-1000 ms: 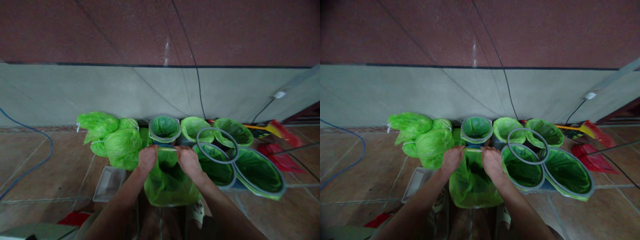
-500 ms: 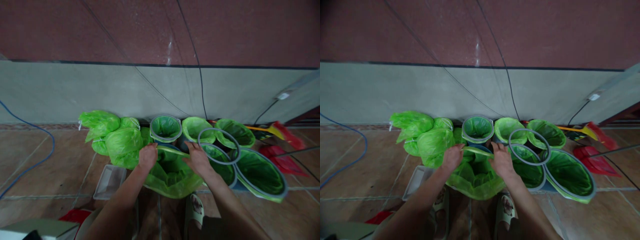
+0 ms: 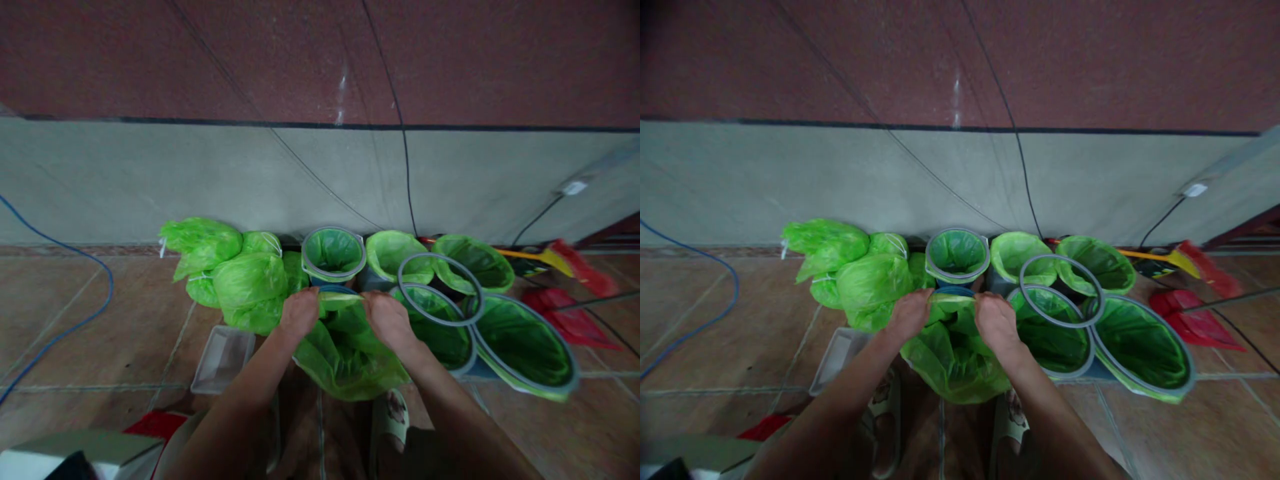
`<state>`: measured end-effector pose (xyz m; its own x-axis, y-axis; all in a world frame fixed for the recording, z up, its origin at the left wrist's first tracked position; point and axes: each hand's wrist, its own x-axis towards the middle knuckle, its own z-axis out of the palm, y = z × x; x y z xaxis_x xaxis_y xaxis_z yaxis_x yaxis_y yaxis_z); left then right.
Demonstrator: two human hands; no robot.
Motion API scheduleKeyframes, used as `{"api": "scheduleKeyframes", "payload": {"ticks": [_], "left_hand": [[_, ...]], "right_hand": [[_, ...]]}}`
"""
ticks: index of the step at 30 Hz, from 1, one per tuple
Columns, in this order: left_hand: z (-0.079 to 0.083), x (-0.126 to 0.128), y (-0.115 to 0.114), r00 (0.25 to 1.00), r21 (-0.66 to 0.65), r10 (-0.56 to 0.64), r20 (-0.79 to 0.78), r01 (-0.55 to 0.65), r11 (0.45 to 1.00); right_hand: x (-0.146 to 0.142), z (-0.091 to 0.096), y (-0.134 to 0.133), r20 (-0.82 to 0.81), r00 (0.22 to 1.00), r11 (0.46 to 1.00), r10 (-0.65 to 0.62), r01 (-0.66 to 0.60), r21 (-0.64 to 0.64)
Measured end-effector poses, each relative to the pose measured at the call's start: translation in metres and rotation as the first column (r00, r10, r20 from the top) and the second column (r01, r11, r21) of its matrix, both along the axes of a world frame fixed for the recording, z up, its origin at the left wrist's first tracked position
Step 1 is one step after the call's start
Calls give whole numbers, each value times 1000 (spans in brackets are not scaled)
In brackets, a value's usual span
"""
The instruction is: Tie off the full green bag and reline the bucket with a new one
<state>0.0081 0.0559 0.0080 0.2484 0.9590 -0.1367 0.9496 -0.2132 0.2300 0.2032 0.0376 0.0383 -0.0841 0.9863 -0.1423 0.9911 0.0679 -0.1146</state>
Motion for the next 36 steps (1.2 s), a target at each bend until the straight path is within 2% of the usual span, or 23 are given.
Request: {"api": "scheduleKeyframes", "payload": {"ticks": [5,9,13,17,20,22,25,32,36], "left_hand": [[-1,-9,5,999,-6,49,-22,-49,999],[0,-10,8,995,0,89,-35,-89,996],[3,-4,6,996,5,81,-32,-81,997],[7,11,-2,1000,20,21,-7,-21,1000],[9,20,-9,999,33,-32,7,32,999],[9,21,-10,999,35,-49,7,48,998],[9,15,-6,1000,11,-12,-13,12,1000],[9,-10,6,989,-38,141,-42,-142,989],[6,-9,7,988,-33,149,-40,-150,988]], "right_hand": [[29,-1,8,83,992,976,-100,114,-187],[47,-1,9,73,993,967,-93,107,-230],[34,-4,3,-19,996,991,-87,85,-105],[2,-9,-3,-122,992,997,39,-31,63],[-15,-8,-6,-125,988,992,95,-83,97],[-17,-4,-6,-102,991,994,88,-81,71],[-10,3,-3,-77,996,999,38,-36,24],[34,2,9,114,989,980,-91,109,-167],[48,0,9,125,987,959,-105,133,-252]]}}
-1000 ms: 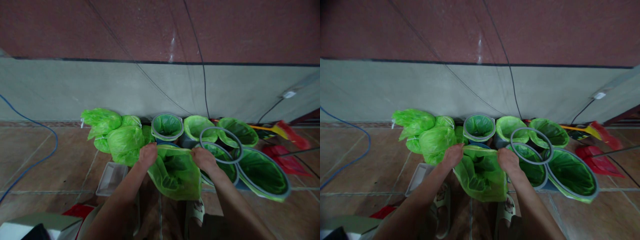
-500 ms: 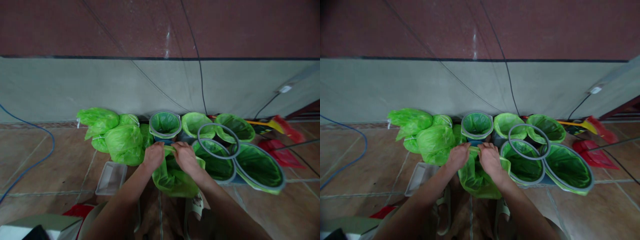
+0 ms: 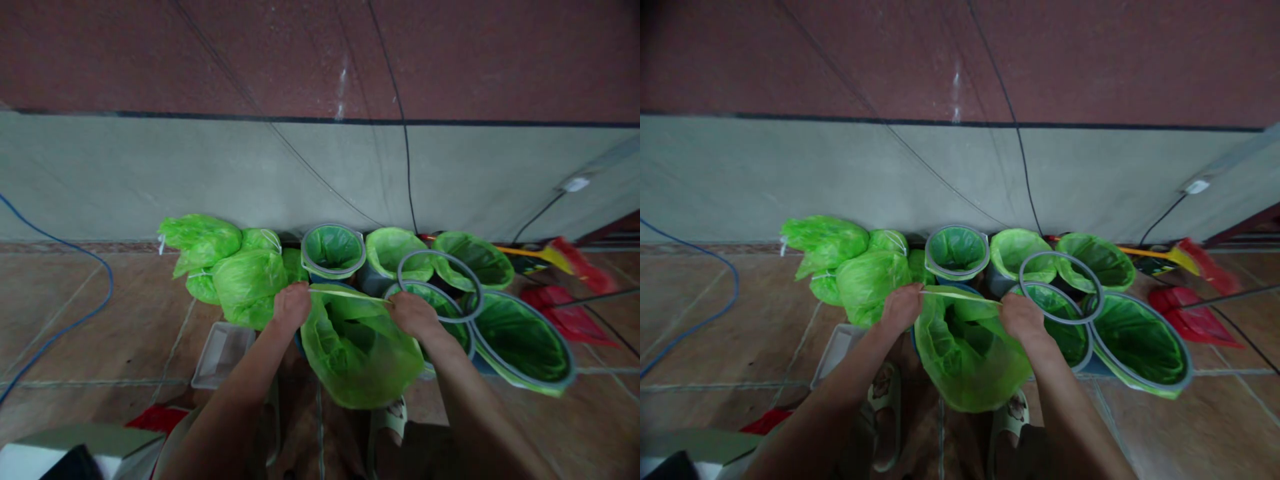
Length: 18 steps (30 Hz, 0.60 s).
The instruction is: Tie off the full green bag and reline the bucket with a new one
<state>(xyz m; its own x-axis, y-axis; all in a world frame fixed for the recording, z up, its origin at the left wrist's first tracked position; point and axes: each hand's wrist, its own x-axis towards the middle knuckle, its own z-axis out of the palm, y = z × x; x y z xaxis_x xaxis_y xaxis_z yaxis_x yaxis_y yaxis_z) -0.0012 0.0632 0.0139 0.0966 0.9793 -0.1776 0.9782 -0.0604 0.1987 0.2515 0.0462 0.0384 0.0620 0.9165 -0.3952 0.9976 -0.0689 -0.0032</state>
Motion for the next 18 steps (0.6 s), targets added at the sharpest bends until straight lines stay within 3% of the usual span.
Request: {"api": "scheduleKeyframes", "payload": {"ticks": [2,7,9,14,18], "left_hand": [[-1,4,0,1000,10,-16,15,16,1000],[1,13,-1,995,60,-57,82,53,997],[2,15,-1,989,63,-66,130,58,996],[1,10,2,959,9,-97,265,99,995],[-2,6,1,981,35,-102,167,97,995]], "right_hand": [[-4,0,-3,-26,1000,1000,5,-4,25],[-34,-2,-9,-135,987,966,84,-47,255],[-42,-2,-8,-180,977,959,111,-58,276],[-34,3,-3,-211,977,945,-8,77,319],[-22,8,0,-197,979,928,-55,123,351]]}}
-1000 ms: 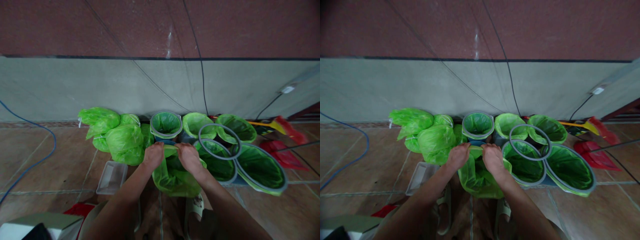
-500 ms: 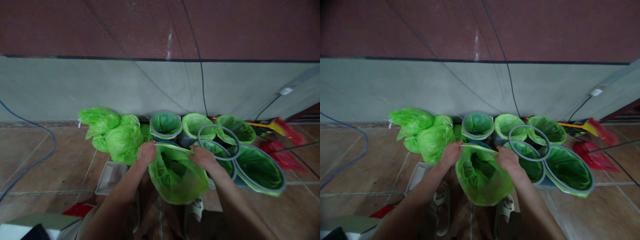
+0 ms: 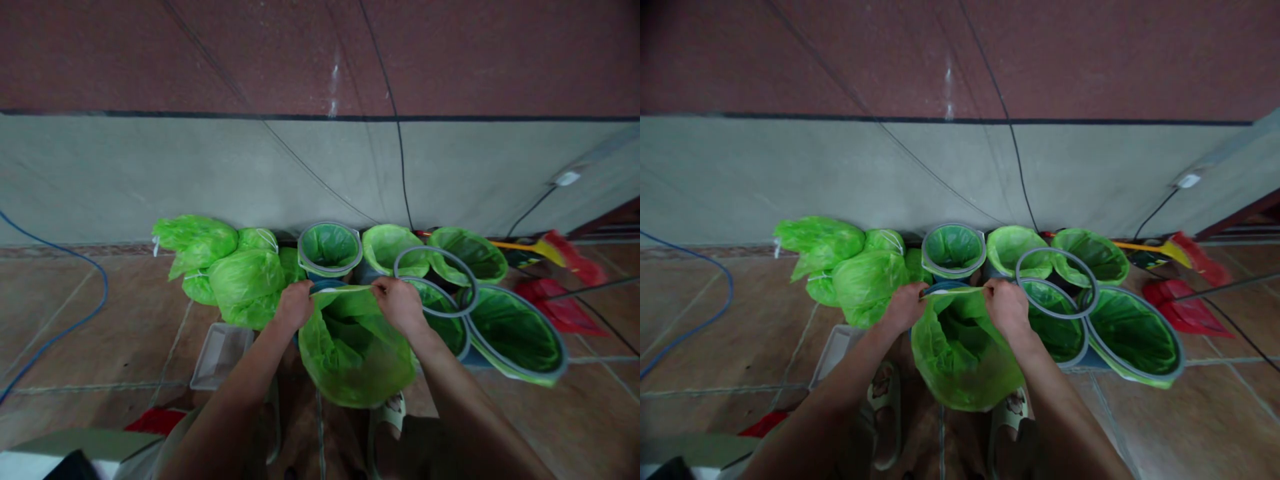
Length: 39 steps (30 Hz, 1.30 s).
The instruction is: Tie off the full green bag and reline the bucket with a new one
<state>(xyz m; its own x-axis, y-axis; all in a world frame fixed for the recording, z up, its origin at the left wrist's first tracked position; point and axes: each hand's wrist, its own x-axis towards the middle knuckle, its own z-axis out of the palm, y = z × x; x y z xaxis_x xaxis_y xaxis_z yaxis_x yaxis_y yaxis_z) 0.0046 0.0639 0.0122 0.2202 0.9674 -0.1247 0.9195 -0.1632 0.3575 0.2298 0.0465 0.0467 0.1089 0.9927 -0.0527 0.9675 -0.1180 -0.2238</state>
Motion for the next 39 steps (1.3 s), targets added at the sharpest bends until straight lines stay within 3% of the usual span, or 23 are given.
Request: {"api": "scheduleKeyframes", "payload": {"ticks": [6,9,14,19,27,33,39], "left_hand": [[3,-5,-1,980,77,161,-113,-153,985],[0,-11,4,978,-5,204,-35,-204,979],[-10,-17,15,987,-131,151,57,-143,981],[-34,-19,22,976,-199,207,72,-190,961],[-88,-19,27,947,-318,311,78,-272,908],[-98,-46,21,931,-440,358,69,-294,848],[-102,-83,19,886,-548,447,124,-314,775]], "right_hand": [[15,-2,0,16,998,997,-54,53,58],[21,-8,2,10,997,997,-72,72,26],[24,-29,16,-31,998,997,-50,48,-64],[24,-69,29,-33,996,981,-84,77,-177],[11,-135,18,-70,994,960,-87,65,-272],[-5,-155,18,-155,986,961,-63,18,-278],[-21,-159,29,-325,945,969,-26,-57,-241]]}}
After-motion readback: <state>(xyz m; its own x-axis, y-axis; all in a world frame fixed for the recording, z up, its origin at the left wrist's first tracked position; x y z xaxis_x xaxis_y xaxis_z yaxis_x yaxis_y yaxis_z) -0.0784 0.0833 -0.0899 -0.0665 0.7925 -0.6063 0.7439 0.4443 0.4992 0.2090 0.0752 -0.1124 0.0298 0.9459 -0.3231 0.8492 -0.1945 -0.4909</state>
